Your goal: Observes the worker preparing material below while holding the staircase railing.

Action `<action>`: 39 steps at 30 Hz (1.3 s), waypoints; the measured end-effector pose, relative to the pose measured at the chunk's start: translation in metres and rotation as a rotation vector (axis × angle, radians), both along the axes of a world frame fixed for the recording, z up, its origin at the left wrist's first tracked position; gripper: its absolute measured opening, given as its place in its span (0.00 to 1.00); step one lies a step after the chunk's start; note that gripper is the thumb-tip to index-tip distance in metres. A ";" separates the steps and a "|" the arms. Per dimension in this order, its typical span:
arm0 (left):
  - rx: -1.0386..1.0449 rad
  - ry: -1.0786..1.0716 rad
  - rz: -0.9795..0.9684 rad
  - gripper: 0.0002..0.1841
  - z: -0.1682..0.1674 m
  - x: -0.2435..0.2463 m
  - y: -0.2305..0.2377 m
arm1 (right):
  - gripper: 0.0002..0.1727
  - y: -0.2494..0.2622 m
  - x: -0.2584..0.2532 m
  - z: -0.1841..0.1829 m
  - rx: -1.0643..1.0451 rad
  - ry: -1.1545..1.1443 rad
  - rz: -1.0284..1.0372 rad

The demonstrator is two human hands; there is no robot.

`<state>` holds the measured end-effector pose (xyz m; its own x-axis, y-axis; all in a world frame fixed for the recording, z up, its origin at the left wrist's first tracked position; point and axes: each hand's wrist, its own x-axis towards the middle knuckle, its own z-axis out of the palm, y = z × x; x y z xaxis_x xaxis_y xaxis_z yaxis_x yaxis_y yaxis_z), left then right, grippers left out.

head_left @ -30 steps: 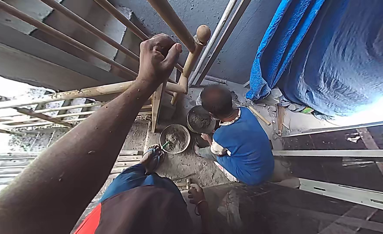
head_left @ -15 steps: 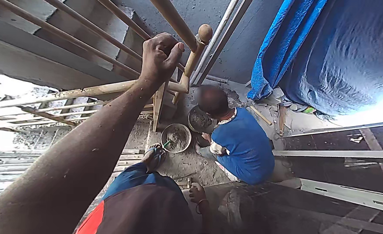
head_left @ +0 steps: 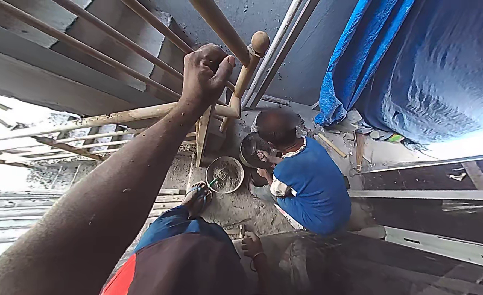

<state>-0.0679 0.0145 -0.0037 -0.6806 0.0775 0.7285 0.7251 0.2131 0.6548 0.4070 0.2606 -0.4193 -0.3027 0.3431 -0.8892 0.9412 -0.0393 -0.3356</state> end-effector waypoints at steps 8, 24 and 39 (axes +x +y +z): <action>-0.006 0.002 0.000 0.15 0.000 0.000 0.000 | 0.23 0.002 -0.003 0.008 -0.011 0.013 0.022; -0.012 -0.011 0.001 0.16 0.001 0.003 -0.001 | 0.24 0.002 -0.003 0.008 -0.014 0.006 0.023; 0.011 -0.007 -0.010 0.16 -0.001 0.001 -0.001 | 0.24 0.000 -0.002 0.011 -0.012 0.022 0.010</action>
<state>-0.0668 0.0139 -0.0046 -0.6851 0.0763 0.7244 0.7224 0.1991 0.6622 0.4046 0.2606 -0.4082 -0.3254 0.3291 -0.8865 0.9340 -0.0344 -0.3557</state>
